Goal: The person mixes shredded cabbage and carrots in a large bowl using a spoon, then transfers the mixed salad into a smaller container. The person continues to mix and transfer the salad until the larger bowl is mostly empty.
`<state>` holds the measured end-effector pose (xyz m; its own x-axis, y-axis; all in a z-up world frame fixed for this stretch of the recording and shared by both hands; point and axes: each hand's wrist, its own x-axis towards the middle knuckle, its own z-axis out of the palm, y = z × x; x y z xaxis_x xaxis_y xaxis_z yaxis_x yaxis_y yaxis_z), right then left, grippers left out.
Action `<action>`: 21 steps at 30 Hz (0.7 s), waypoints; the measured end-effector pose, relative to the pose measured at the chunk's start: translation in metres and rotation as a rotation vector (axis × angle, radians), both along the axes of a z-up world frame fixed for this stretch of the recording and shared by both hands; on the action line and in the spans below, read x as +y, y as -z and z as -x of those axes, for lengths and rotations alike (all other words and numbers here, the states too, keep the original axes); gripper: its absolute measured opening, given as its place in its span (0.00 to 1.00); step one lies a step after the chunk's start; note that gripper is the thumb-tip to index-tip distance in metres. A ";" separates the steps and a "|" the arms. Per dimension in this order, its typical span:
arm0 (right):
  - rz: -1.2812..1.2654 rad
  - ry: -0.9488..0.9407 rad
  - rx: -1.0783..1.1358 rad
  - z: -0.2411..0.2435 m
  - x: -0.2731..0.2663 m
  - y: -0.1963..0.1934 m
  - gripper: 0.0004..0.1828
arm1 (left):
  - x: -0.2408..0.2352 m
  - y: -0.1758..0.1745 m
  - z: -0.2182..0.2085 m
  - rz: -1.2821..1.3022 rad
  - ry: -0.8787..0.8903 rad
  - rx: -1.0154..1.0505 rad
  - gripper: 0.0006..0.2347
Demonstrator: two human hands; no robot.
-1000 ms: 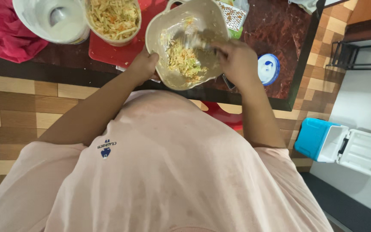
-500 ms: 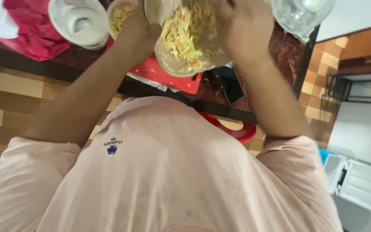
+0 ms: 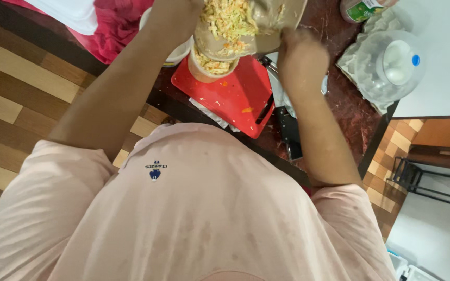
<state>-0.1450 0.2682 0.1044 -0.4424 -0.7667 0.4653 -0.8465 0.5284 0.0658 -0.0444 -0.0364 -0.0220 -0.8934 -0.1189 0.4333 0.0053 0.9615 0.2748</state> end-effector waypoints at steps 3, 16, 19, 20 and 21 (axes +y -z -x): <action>0.145 -0.062 0.067 0.026 -0.030 -0.021 0.05 | 0.000 -0.007 -0.004 -0.491 -0.009 0.167 0.10; -0.040 0.088 0.152 0.031 -0.054 -0.010 0.01 | -0.003 -0.043 -0.018 -0.847 -0.045 0.106 0.12; -0.011 -0.137 -0.032 0.000 -0.061 -0.007 0.16 | -0.010 -0.047 -0.015 -0.852 -0.050 0.063 0.12; 0.055 -0.141 0.009 0.000 -0.067 -0.007 0.17 | -0.012 -0.048 -0.013 -0.835 -0.075 0.000 0.12; 0.112 -0.130 0.039 -0.004 -0.067 -0.004 0.18 | -0.009 -0.045 -0.013 -0.825 -0.090 -0.081 0.12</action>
<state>-0.1412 0.2016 0.1080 -0.3228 -0.7586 0.5660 -0.9062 0.4204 0.0466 -0.0316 -0.0451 0.0228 -0.8897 -0.4428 0.1110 -0.1120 0.4475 0.8872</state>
